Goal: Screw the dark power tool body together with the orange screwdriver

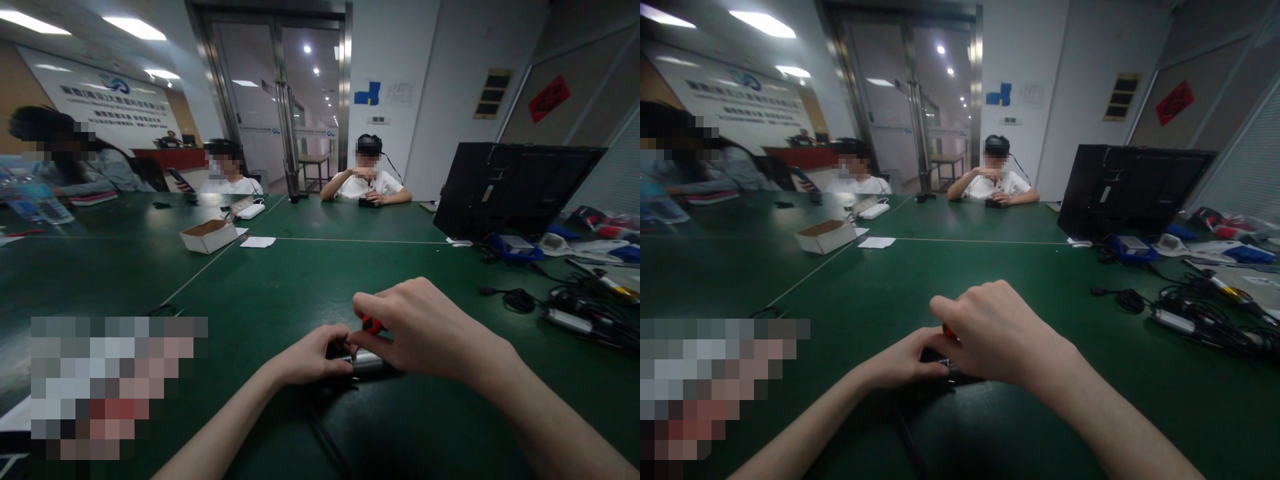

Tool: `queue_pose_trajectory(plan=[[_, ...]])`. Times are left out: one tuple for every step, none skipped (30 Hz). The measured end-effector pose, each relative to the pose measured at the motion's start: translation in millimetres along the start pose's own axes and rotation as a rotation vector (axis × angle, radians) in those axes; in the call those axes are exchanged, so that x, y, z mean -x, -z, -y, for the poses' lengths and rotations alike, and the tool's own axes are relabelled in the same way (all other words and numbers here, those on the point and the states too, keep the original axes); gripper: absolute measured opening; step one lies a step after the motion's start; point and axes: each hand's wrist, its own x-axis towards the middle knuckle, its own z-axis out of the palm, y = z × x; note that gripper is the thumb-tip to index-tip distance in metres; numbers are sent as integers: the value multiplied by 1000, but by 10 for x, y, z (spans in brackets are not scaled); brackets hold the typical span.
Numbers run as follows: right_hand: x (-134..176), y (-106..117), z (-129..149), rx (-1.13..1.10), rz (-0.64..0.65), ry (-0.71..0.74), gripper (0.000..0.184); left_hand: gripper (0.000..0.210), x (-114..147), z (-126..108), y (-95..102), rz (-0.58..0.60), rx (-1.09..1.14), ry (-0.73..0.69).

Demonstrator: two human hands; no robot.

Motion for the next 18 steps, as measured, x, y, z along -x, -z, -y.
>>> queue_pose_trajectory(plan=[[3, 0, 3, -2, 2, 6, 20, 29, 0, 0, -1, -4, 5, 6], [6, 0, 6, -7, 3, 9, 18, 30, 0, 1, -2, -12, 7, 9], [7, 0, 8, -14, 5, 9, 17, 30, -2, 3, -3, -19, 7, 7], [8, 1, 9, -18, 6, 4, 16, 30, -4, 8, -5, -20, 9, 1], [8, 1, 9, -21, 6, -3, 16, 30, -7, 13, -7, -14, 12, -7], [7, 1, 9, -22, 7, -11, 16, 31, -10, 21, -9, -7, 17, -14], [8, 2, 8, -21, 10, -16, 16, 31, -12, 29, -10, 2, 24, -15], [9, 2, 8, -20, 14, -19, 16, 31, -14, 37, -11, 9, 31, -13], [10, 3, 8, -20, 16, -18, 17, 32, -16, 45, -12, 12, 35, -7], [11, 4, 9, -21, 19, -15, 16, 32, -16, 50, -12, 10, 37, -1], [12, 5, 10, -21, 20, -12, 16, 33, -15, 53, -11, 7, 36, 4], [13, 5, 11, -22, 18, -11, 16, 33, -13, 52, -10, 5, 34, 6], [11, 3, 12, -22, 13, -11, 17, 33, -11, 49, -9, 5, 31, 7], [8, -1, 13, -24, 7, -9, 17, 33, -8, 43, -7, 7, 27, 9], [4, -7, 14, -25, -1, -7, 17, 32, -5, 34, -5, 8, 24, 14], [-2, -15, 16, -26, -9, -4, 17, 32, -2, 24, -2, 6, 19, 19], [-9, -25, 18, -24, -15, -1, 18, 31, 1, 13, 1, 0, 11, 26], [-16, -36, 22, -21, -21, 4, 18, 31, 3, 2, 4, -6, 1, 31]])
